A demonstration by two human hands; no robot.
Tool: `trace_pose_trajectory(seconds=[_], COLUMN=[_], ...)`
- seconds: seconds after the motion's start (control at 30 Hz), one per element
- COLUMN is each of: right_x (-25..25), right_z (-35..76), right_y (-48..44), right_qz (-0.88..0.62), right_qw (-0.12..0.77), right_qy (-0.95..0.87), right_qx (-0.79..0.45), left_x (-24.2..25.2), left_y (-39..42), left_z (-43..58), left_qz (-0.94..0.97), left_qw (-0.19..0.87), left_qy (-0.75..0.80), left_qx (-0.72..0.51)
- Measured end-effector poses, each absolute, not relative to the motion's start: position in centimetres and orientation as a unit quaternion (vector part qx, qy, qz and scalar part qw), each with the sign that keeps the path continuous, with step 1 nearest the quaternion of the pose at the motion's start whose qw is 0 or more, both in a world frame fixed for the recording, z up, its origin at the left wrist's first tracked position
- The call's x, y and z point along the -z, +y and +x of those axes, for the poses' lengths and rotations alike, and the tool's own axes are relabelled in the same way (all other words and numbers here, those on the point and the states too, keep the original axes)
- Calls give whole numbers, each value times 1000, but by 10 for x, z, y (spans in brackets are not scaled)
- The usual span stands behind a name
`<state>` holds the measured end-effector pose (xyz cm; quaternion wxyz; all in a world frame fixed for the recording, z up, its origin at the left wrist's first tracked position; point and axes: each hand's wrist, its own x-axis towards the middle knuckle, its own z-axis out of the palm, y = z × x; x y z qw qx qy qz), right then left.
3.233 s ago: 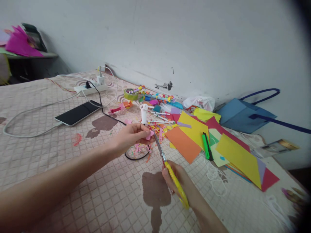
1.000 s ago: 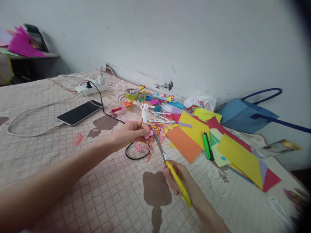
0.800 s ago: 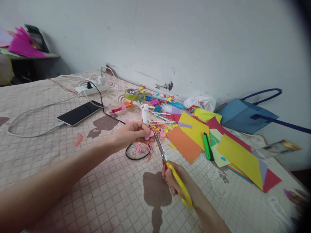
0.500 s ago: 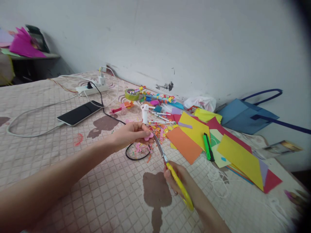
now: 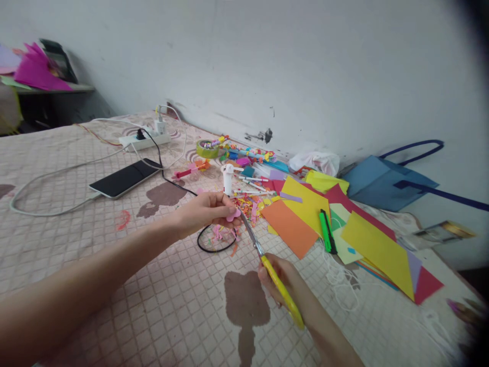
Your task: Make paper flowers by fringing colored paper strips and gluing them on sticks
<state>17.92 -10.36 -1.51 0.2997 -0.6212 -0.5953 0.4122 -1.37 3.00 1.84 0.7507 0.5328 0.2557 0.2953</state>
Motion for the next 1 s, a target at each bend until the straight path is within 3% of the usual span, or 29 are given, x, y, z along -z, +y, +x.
trace_pose_trajectory(seconds=[0.27,0.67,1.0], right_x=[26,25,20], right_z=[183,178,174], right_y=[-103,-102,-99], right_qz=[-597,-580,-584], right_qw=[349,401,469], right_qy=[-549,-463,-452], right_qx=[-468,-536,-485], left_x=[-10,-10,1], left_y=[27,12,-4], left_z=[-10,-2,5], left_qz=[557,464,462], left_qw=[707,781,784], left_qy=[300,303,311], left_qx=[-317,-287,-274])
